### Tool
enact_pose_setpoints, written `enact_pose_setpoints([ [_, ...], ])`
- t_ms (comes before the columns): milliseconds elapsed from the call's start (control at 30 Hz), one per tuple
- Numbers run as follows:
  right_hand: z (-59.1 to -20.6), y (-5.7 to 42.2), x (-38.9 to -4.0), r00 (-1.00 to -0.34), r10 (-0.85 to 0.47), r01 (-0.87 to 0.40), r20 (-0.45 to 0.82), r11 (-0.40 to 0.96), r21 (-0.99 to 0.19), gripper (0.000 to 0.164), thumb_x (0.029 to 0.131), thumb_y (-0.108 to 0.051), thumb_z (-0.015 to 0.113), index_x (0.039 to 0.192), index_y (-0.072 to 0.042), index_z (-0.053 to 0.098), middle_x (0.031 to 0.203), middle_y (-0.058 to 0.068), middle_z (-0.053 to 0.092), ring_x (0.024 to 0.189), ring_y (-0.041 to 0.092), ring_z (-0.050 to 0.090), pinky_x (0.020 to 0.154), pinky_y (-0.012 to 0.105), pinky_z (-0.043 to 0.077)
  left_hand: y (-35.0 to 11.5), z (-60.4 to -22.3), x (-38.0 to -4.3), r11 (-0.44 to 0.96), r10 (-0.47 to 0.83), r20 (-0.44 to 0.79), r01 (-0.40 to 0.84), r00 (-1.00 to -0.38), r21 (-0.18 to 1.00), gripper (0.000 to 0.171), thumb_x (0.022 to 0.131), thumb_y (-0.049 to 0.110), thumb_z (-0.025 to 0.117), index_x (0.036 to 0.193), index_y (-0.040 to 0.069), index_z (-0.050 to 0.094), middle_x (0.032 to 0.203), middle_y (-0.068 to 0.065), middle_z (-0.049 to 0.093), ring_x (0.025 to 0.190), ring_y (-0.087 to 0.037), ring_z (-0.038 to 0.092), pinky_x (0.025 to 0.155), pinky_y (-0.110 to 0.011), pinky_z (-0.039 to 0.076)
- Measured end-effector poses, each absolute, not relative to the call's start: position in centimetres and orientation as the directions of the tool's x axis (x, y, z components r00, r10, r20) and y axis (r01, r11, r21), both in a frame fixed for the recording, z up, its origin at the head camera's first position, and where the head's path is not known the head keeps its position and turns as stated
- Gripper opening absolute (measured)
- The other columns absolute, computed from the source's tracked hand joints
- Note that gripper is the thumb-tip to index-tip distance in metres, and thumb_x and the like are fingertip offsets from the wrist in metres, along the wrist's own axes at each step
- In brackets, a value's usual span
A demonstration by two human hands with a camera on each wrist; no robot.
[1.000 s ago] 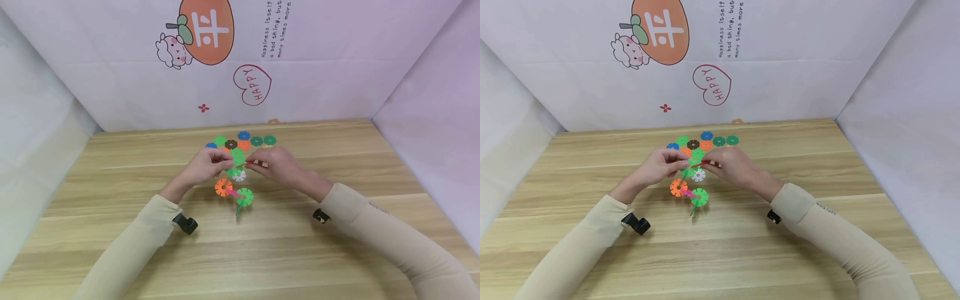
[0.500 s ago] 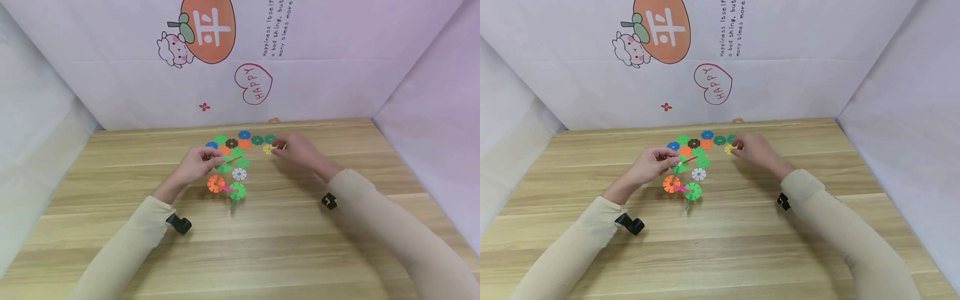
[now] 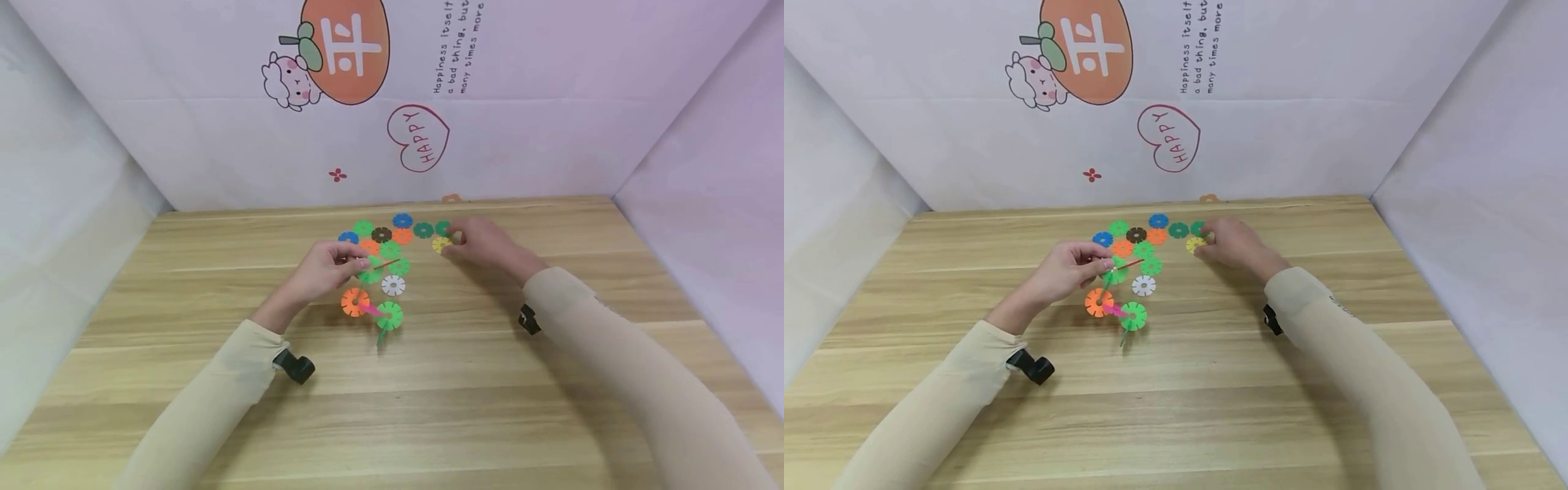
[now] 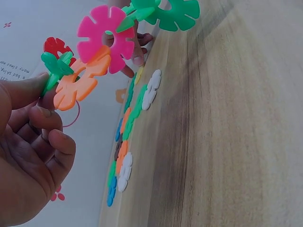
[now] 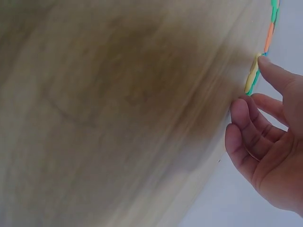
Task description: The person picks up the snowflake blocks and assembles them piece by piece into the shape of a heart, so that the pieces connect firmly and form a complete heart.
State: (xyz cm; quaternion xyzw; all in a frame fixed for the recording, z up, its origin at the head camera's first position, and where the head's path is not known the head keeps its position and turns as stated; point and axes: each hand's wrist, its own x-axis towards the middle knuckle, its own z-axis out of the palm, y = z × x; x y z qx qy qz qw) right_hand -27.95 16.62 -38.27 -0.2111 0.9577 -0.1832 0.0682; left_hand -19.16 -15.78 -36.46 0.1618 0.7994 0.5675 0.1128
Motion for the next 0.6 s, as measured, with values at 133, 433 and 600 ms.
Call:
enact_pose_setpoints([
  [133, -38.4, 16.8, -28.0, -0.898, -0.436, -0.382, -0.063, 0.841, -0.382, 0.045, 0.093, -0.029, 0.075, 0.128, -0.002, 0.064, 0.098, 0.010, 0.069, 0.087, 0.025, 0.061, 0.081, 0.044, 0.051, -15.6, -36.4, -19.2, 0.308, 0.394, 0.011, 0.143, -0.919, 0.941, 0.015, 0.097, 0.009, 0.067, 0.108, -0.001, 0.072, 0.073, -0.011, 0.052, 0.052, -0.014, 0.039, 0.049, -0.022, 0.033],
  [433, -38.2, 16.8, -27.3, -0.888, -0.450, -0.378, -0.096, 0.832, -0.406, 0.041, 0.092, -0.025, 0.075, 0.126, -0.006, 0.064, 0.096, 0.010, 0.069, 0.088, 0.025, 0.063, 0.079, 0.043, 0.052, -15.7, -36.6, -19.2, 0.292, 0.402, 0.016, 0.145, -0.916, 0.945, 0.013, 0.097, 0.008, 0.067, 0.106, 0.001, 0.072, 0.075, -0.016, 0.053, 0.051, -0.013, 0.038, 0.048, -0.023, 0.032],
  [600, -38.1, 16.9, -26.8, -0.882, -0.454, -0.367, -0.128, 0.832, -0.416, 0.046, 0.091, -0.024, 0.076, 0.130, -0.005, 0.060, 0.102, 0.014, 0.069, 0.094, 0.028, 0.064, 0.084, 0.045, 0.053, -15.7, -36.7, -19.3, 0.303, 0.400, 0.008, 0.140, -0.916, 0.943, 0.012, 0.097, 0.009, 0.067, 0.105, 0.002, 0.073, 0.071, -0.007, 0.051, 0.051, -0.014, 0.038, 0.048, -0.023, 0.031],
])
